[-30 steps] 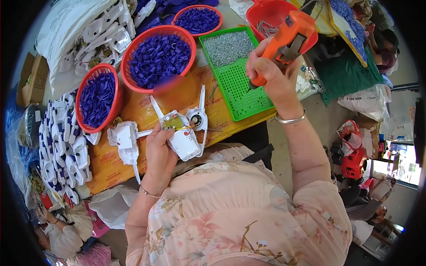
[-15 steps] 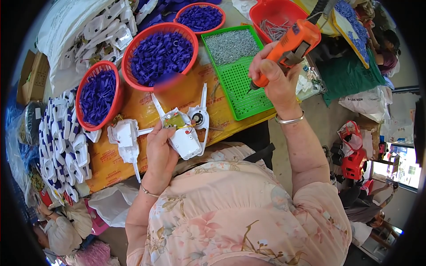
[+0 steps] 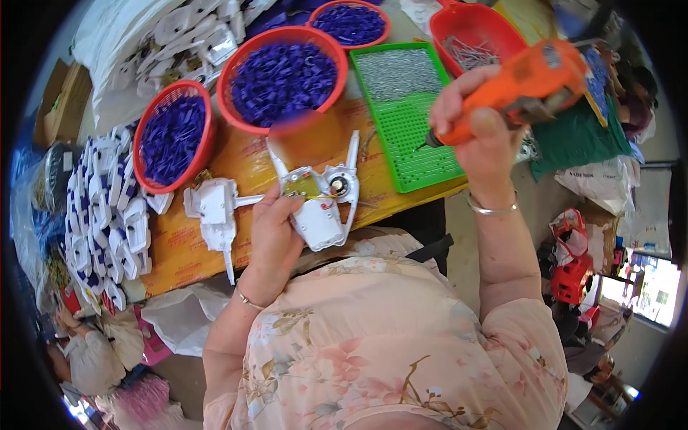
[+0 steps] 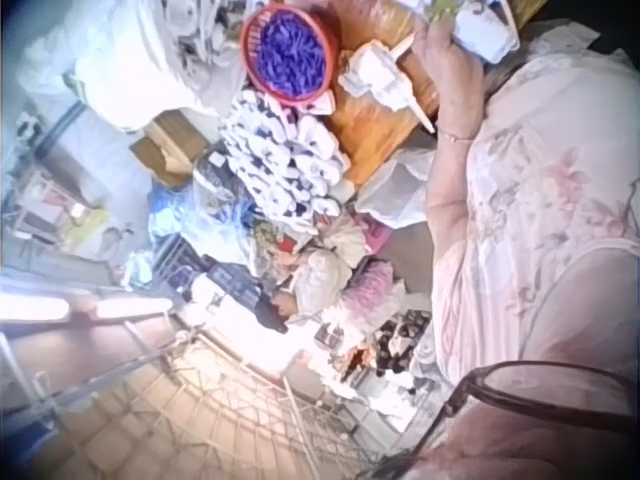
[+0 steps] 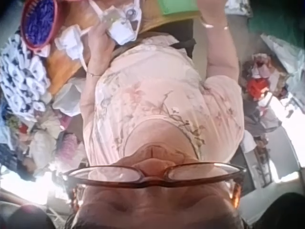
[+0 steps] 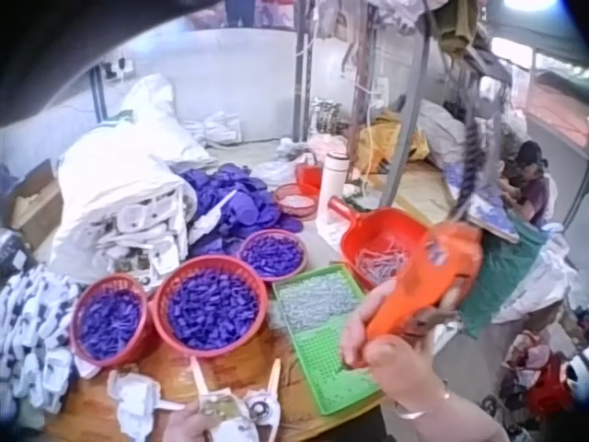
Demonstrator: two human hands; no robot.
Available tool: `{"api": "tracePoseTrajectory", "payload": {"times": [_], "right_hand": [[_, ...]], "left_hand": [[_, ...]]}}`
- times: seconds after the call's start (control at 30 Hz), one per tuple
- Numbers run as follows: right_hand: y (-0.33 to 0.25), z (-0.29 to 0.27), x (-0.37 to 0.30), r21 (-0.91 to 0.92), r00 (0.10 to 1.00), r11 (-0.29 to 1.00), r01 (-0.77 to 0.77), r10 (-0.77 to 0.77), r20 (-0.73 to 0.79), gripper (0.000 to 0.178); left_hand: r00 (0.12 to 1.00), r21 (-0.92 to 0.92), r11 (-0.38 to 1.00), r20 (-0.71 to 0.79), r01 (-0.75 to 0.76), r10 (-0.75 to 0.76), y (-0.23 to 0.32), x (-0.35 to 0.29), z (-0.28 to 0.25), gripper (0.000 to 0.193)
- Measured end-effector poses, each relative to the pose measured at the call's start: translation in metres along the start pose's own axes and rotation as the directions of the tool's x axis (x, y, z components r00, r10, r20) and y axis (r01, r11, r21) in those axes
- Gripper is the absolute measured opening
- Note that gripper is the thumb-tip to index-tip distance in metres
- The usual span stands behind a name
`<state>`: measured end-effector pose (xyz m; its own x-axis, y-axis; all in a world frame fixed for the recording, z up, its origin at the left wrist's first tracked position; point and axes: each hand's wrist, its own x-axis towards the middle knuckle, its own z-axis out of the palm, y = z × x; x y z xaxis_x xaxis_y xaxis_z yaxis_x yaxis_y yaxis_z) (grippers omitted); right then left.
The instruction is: Assemble plastic housings and internal components of a small toy using a hot glue gun.
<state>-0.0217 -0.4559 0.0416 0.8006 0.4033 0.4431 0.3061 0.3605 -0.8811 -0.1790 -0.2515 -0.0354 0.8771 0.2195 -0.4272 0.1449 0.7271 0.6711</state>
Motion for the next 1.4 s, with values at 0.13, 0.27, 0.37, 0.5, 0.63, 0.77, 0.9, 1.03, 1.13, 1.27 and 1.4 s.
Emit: {"api": "tracePoseTrajectory", "payload": {"times": [0.13,0.27,0.37,0.5,0.63,0.77,0.9,1.03,1.13,1.27,1.4], "right_hand": [[-0.019,0.050,0.004,0.219,0.997,0.975,-0.039,0.053,-0.056,0.025],[-0.004,0.072,0.000,0.070,0.978,0.997,-0.017,0.002,0.208,0.037],[0.006,0.091,-0.007,0.108,0.960,0.994,-0.029,-0.003,0.280,0.054],[0.010,0.101,-0.012,0.180,0.957,0.974,-0.139,0.086,0.276,0.068],[0.015,0.100,-0.012,0.153,0.953,0.977,-0.146,0.097,0.287,0.067],[0.021,0.101,-0.013,0.156,0.965,0.979,-0.128,0.087,0.246,0.065],[0.026,0.100,-0.012,0.147,0.963,0.981,-0.123,0.082,0.258,0.064],[0.026,0.100,-0.012,0.149,0.960,0.983,-0.110,0.067,0.271,0.062],[0.027,0.098,-0.011,0.146,0.946,0.983,-0.111,0.059,0.318,0.060],[0.025,0.097,-0.013,0.114,0.916,0.985,-0.128,0.073,0.395,0.053],[0.037,0.097,-0.015,0.220,0.922,0.970,-0.107,0.014,0.387,0.049]], "left_hand": [[0.997,-0.022,0.999,0.053,0.049,-0.047,0.005,-0.001,0.006,0.041],[1.000,-0.032,0.999,0.027,0.014,-0.013,0.003,-0.003,0.007,0.040],[0.999,-0.031,0.999,0.029,-0.017,0.018,0.003,-0.006,0.007,0.036],[0.994,-0.052,0.998,0.096,-0.040,0.045,0.001,-0.007,0.002,0.032],[0.999,-0.037,0.999,0.027,-0.022,0.023,0.005,-0.007,0.008,0.037],[0.999,-0.040,0.999,0.041,-0.025,0.027,0.001,-0.004,0.006,0.037],[0.999,-0.039,0.999,0.044,-0.030,0.032,0.001,-0.003,0.004,0.036],[0.999,-0.038,0.999,0.031,-0.037,0.038,0.001,-0.004,0.007,0.036],[0.995,0.014,0.999,0.083,-0.053,0.051,0.002,-0.006,0.006,0.021],[0.998,-0.019,0.999,0.051,-0.037,0.038,0.002,-0.006,0.004,0.020],[0.995,0.077,0.995,0.087,-0.064,0.057,0.002,-0.007,0.002,0.021]]}}
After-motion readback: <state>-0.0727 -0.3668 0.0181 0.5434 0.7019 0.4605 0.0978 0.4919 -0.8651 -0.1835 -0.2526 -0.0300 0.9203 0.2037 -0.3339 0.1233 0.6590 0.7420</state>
